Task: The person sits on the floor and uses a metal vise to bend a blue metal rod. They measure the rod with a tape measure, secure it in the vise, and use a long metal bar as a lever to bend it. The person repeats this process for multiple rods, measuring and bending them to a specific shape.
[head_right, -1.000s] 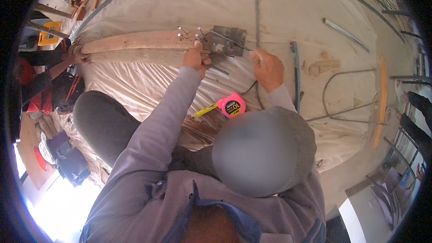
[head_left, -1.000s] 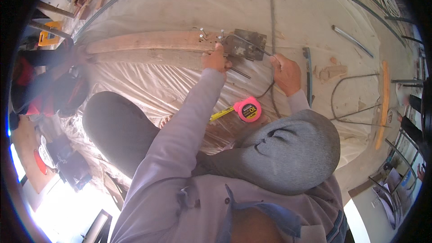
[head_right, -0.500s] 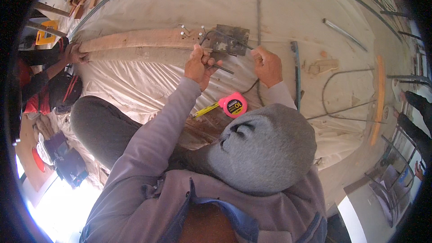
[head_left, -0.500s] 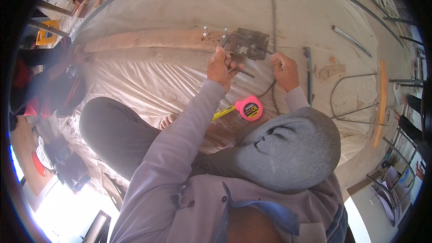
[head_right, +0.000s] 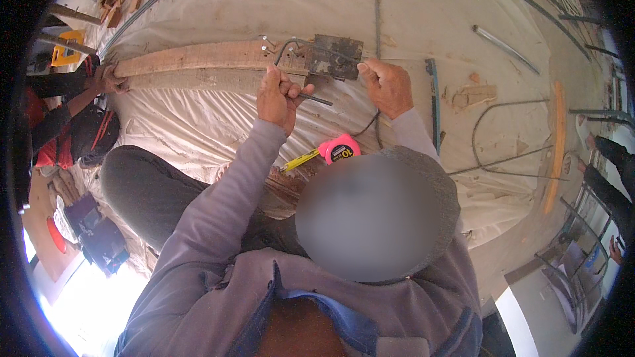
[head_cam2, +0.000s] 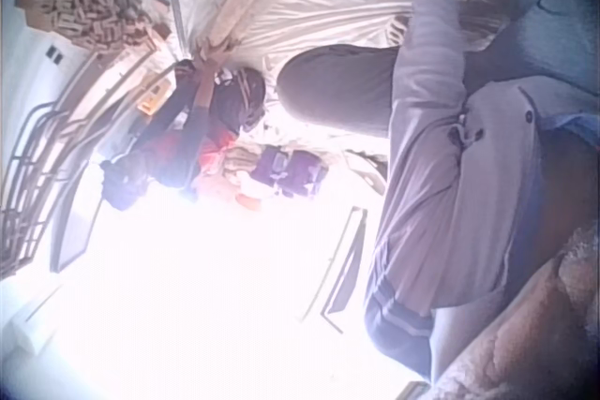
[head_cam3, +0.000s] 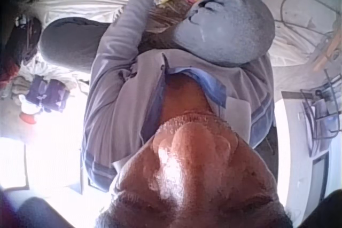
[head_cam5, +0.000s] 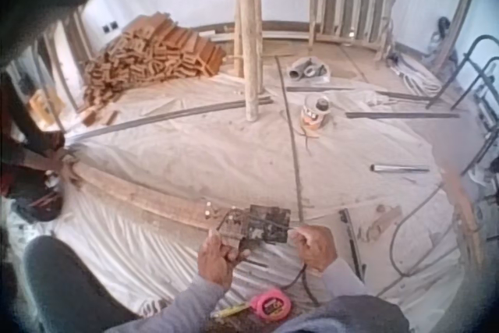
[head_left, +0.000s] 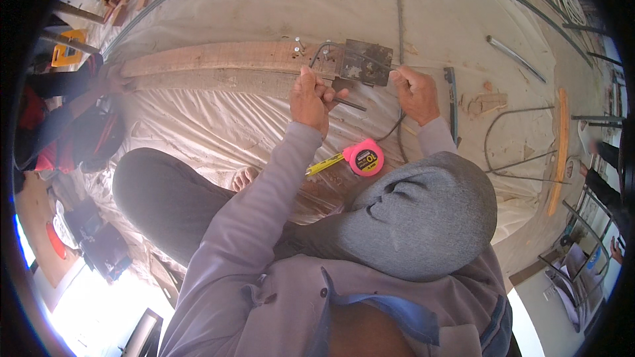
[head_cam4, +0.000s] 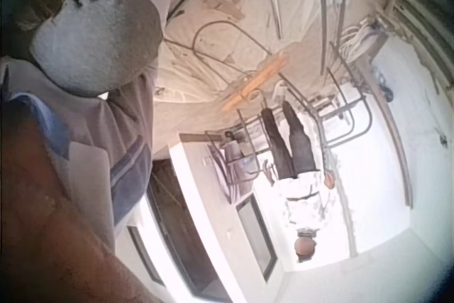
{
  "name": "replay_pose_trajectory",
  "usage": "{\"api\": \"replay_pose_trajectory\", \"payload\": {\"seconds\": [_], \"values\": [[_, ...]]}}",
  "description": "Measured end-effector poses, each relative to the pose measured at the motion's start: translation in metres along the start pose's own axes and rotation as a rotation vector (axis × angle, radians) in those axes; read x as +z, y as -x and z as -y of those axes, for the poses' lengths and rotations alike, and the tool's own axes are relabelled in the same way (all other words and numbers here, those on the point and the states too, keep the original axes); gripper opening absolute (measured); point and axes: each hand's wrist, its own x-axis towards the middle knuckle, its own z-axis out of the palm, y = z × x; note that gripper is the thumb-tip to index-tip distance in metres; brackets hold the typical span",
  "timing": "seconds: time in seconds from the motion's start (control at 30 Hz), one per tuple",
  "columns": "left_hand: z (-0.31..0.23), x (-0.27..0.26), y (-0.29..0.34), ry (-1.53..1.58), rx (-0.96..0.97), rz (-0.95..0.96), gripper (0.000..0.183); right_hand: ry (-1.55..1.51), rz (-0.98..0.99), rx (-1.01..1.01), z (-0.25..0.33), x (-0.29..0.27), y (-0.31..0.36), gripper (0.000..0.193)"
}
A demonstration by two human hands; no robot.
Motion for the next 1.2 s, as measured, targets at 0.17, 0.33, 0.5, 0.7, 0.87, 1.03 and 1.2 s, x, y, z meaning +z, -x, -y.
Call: {"api": "replay_pose_trajectory", "payload": {"seconds": [0.17,0.33,0.5,0.7,0.87,1.03,1.2], "values": [[0.007,-0.003,-0.009,-0.031,-0.130,-0.049,0.036,0.008,0.037,-0.013,-0.006,-0.009,-0.001,0.027],[0.022,-0.008,-0.024,-0.022,-0.159,-0.092,0.035,0.059,0.072,0.040,-0.012,-0.004,-0.001,0.029],[0.021,-0.009,-0.028,-0.014,-0.227,-0.122,0.039,0.040,0.016,0.089,-0.018,0.011,0.008,0.034],[0.033,-0.006,-0.014,0.453,-0.284,-0.035,0.048,0.111,0.087,0.140,-0.013,0.004,0.004,0.037],[0.047,-0.005,-0.028,0.153,-0.210,-0.181,0.054,0.076,0.165,0.155,-0.015,-0.015,0.007,0.039],[0.038,0.008,-0.019,0.042,-0.216,-0.307,0.053,0.322,-0.009,0.369,-0.077,-0.076,0.054,0.038],[0.025,0.022,-0.013,-0.041,-0.269,-0.431,0.048,0.299,0.081,0.572,-0.109,-0.071,0.147,0.033]]}}
